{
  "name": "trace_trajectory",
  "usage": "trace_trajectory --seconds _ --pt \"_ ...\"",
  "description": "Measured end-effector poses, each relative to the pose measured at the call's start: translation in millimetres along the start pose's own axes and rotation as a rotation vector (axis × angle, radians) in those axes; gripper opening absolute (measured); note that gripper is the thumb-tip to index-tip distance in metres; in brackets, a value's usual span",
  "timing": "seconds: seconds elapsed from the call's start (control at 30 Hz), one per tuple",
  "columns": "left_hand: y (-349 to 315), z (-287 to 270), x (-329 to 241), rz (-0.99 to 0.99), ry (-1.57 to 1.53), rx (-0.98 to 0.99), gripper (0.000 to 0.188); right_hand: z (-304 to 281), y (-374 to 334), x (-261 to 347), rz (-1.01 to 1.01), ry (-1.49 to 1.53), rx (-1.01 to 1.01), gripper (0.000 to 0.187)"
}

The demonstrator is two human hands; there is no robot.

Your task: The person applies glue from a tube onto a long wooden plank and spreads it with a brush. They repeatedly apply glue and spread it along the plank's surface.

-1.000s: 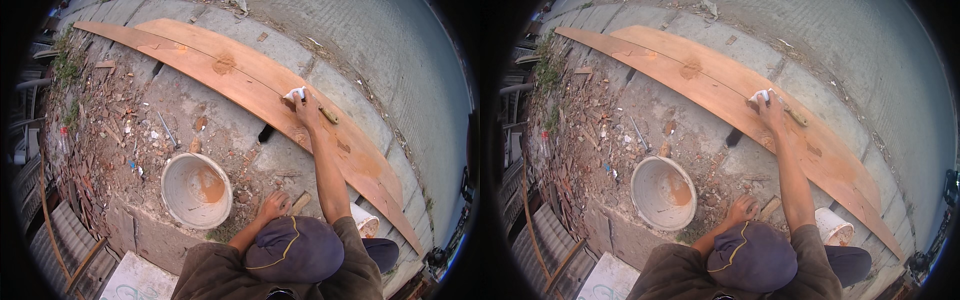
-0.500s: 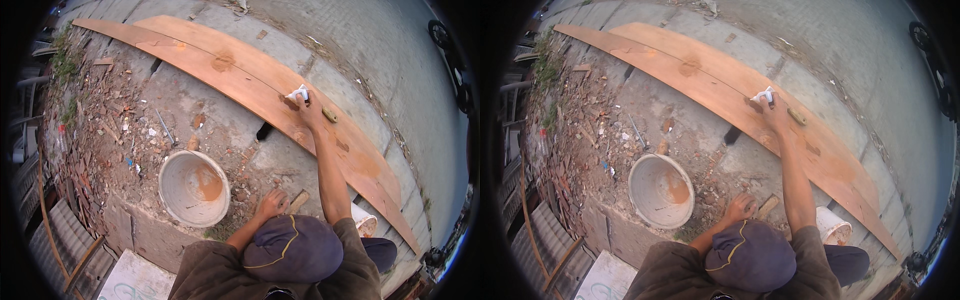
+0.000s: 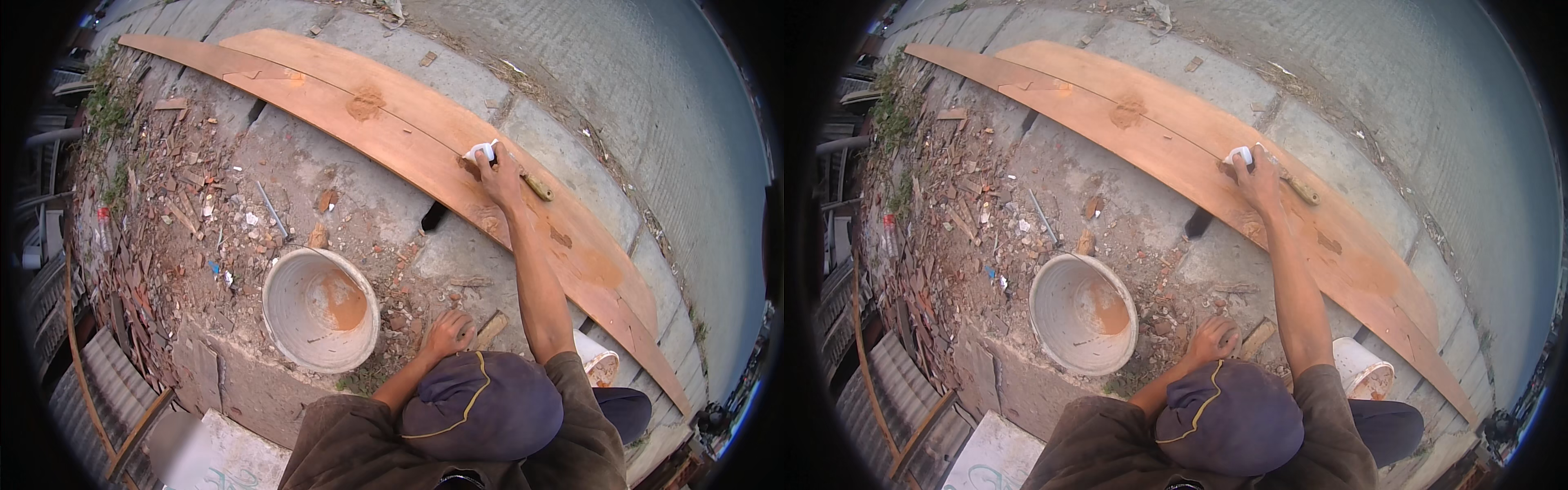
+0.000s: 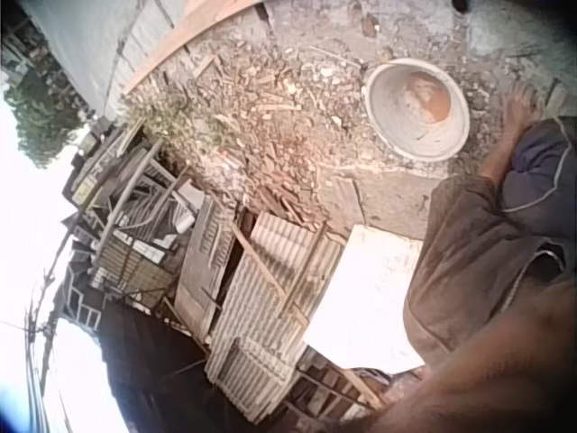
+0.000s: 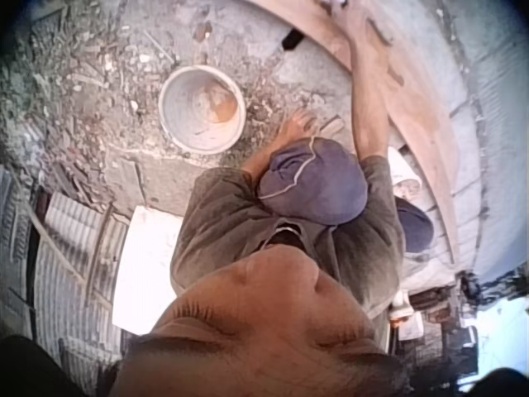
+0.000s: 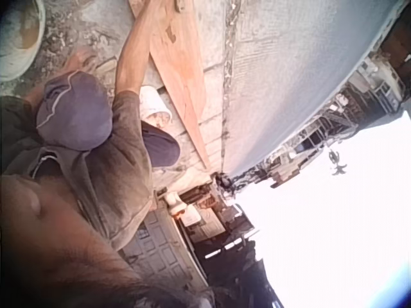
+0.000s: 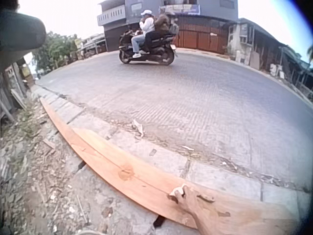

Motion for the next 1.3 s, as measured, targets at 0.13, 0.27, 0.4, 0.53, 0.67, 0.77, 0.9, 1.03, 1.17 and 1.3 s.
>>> trace_trajectory --seconds 0.13,0.27,0.4,0.53,0.67,0.77,0.9,1.03,1.17,1.3 --pt "-0.3 -0.6 0.0 0.003 -0.002 -0.004 0.025 -0.1 -1.5 -0.6 0.020 0.033 -0.003 0.030" --pt "-1.2 3.6 2.8 -0.023 0.001 0.012 0.023 -10.4 -5.5 -12.5 0.095 0.010 -0.011 0.031" --pt "-2.6 3.5 5.7 0.007 0.000 -0.030 0.022 -40.0 -18.1 -38.6 0.204 0.106 -0.053 0.031" --pt "-1.7 4.7 2.2 0.018 -0.010 -0.022 0.022 -49.0 -43.5 -47.3 0.211 0.057 0.000 0.031" --pt "0.1 0.7 -1.6 0.027 0.014 -0.032 0.020 -47.6 -44.0 -43.9 0.222 0.039 -0.021 0.031" --pt "0.4 -1.4 -2.4 0.033 -0.005 -0.037 0.020 -43.2 -43.7 -38.4 0.224 0.055 -0.039 0.030" --pt "0.1 0.8 0.1 0.012 0.016 -0.013 0.020 -39.9 -42.1 -40.0 0.221 -0.006 -0.012 0.031" --pt "1.1 -1.3 -2.5 0.018 0.004 -0.020 0.020 -40.8 -41.4 -36.4 0.197 0.012 -0.042 0.031" --pt "1.8 -0.1 -5.4 0.029 -0.007 -0.009 0.020 -48.7 -45.2 -43.9 0.250 0.082 -0.098 0.029" --pt "2.1 3.1 -5.6 0.017 -0.008 0.000 0.020 -58.2 -63.4 -64.3 0.424 0.335 -0.233 0.028"
Point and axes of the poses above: each hand's wrist, its own y-axis towards the middle knuckle, its own z-axis out of the palm, x = y × z, the point moved 9 cm from there along y, towards the middle knuckle, and after that the axes turned 12 degrees about -z, right-handed, at the moved point
